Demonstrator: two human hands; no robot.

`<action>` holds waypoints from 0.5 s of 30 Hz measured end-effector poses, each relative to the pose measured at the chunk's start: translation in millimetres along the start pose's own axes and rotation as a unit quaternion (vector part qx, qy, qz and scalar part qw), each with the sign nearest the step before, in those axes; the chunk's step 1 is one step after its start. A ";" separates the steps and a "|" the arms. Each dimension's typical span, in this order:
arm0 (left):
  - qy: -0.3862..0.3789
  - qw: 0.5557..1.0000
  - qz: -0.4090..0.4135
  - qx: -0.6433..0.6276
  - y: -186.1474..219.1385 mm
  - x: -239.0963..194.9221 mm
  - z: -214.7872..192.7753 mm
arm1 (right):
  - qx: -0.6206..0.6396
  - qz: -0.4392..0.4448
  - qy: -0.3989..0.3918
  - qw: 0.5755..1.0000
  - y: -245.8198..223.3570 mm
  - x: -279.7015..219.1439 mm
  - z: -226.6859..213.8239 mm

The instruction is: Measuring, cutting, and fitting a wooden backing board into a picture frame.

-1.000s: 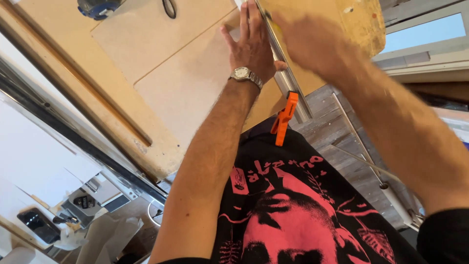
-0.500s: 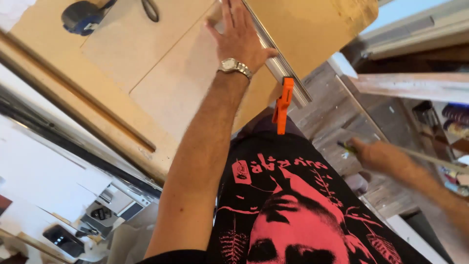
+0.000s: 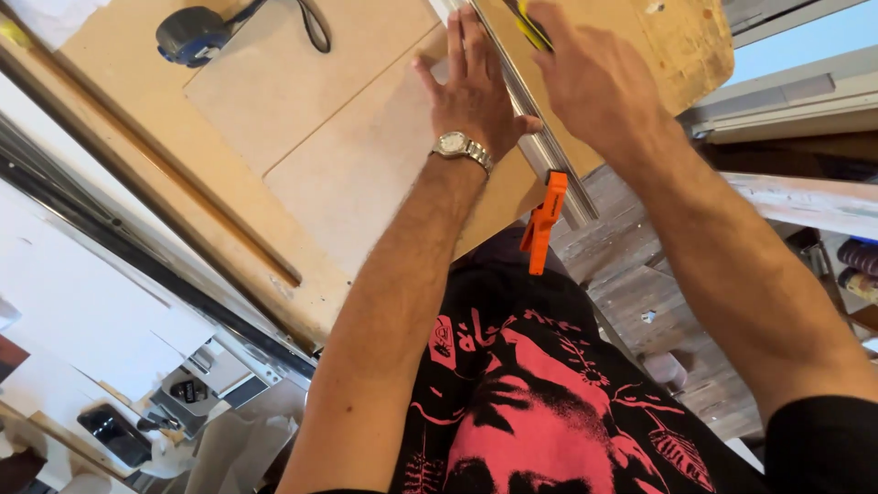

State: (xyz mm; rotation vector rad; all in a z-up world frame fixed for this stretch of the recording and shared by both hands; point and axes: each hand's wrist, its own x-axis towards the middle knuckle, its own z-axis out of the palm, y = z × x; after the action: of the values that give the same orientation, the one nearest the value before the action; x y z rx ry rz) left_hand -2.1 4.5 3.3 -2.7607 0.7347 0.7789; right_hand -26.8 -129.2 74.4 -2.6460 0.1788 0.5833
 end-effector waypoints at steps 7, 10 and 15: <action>0.090 0.994 -0.005 0.068 2.3 2.7 21.1 | -0.063 -0.063 0.024 0.996 -11.4 33.7 10.4; 0.087 0.995 0.001 0.043 3.3 6.8 26.3 | -0.078 -0.060 -0.001 0.995 -12.0 32.5 10.8; 0.086 0.995 0.000 0.047 2.9 3.6 21.5 | -0.081 -0.060 -0.028 0.995 -20.1 33.6 2.8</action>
State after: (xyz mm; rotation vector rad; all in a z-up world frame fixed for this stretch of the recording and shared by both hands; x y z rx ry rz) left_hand -10.3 6.9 -16.9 -2.7655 0.7812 0.4977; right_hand 6.8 -111.0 65.3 -2.7679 -0.0466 0.6571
